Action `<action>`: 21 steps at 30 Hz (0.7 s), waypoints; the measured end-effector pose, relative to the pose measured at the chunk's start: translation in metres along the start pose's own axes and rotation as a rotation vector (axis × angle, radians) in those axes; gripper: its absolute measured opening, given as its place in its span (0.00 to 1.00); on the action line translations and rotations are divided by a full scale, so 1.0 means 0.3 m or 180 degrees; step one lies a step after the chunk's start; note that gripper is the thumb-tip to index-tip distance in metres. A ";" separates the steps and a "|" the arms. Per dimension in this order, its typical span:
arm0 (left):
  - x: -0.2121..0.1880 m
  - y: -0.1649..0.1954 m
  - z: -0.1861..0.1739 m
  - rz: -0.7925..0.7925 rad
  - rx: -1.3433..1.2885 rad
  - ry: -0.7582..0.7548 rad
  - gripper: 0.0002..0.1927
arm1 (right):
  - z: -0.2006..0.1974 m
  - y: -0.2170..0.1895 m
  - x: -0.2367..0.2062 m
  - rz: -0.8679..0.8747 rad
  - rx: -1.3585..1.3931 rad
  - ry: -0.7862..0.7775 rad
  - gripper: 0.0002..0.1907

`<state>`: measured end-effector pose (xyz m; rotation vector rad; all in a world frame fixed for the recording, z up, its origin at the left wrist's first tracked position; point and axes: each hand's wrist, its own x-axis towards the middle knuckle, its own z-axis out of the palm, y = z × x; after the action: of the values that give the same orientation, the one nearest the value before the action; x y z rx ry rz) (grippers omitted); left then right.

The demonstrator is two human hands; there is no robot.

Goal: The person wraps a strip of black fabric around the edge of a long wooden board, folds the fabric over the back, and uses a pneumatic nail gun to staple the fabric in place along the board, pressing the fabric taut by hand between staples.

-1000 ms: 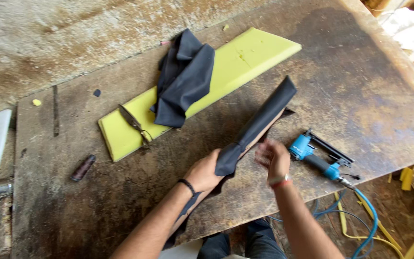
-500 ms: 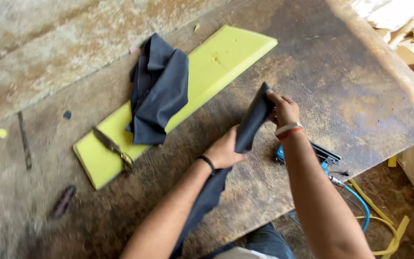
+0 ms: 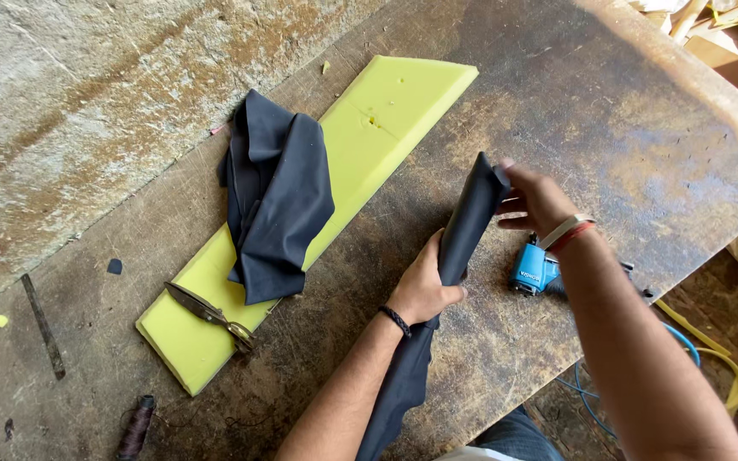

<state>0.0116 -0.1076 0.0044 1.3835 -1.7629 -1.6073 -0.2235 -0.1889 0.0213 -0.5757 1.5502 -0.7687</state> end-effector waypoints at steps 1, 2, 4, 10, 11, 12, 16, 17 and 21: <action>0.000 -0.004 0.001 -0.0008 -0.0029 -0.0031 0.55 | 0.005 0.010 0.000 -0.0331 0.0323 -0.0020 0.13; 0.001 -0.007 0.000 -0.0009 -0.0054 -0.0052 0.56 | 0.015 0.023 0.011 -0.0671 0.0647 -0.0052 0.11; 0.002 -0.013 0.003 0.0048 -0.0034 0.0027 0.59 | 0.023 0.053 0.047 -0.1132 0.1333 0.0002 0.09; -0.004 0.000 0.038 0.0027 0.0069 0.0085 0.61 | 0.091 0.178 0.117 -0.0758 0.3399 0.0795 0.18; -0.005 0.003 0.041 -0.0006 0.0095 0.0076 0.61 | 0.108 0.190 0.116 -0.0570 0.3366 0.0964 0.19; -0.004 0.002 0.039 -0.0019 0.0035 0.0041 0.61 | 0.115 0.197 0.112 -0.0385 0.3329 0.1134 0.20; 0.031 -0.021 0.001 0.0194 -0.0290 -0.0162 0.60 | 0.120 0.196 0.133 -0.0632 0.2389 0.0818 0.18; 0.047 -0.029 -0.008 0.0302 -0.0398 -0.0248 0.60 | 0.121 0.197 0.152 -0.1115 0.2263 0.0787 0.17; 0.164 -0.041 -0.029 0.0201 -0.0911 -0.0493 0.57 | 0.152 0.220 0.265 -0.1697 0.2618 0.0924 0.18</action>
<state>0.0017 -0.1516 -0.0203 1.0871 -1.5635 -1.8882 -0.1835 -0.2113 -0.0820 -0.2514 1.1760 -1.8413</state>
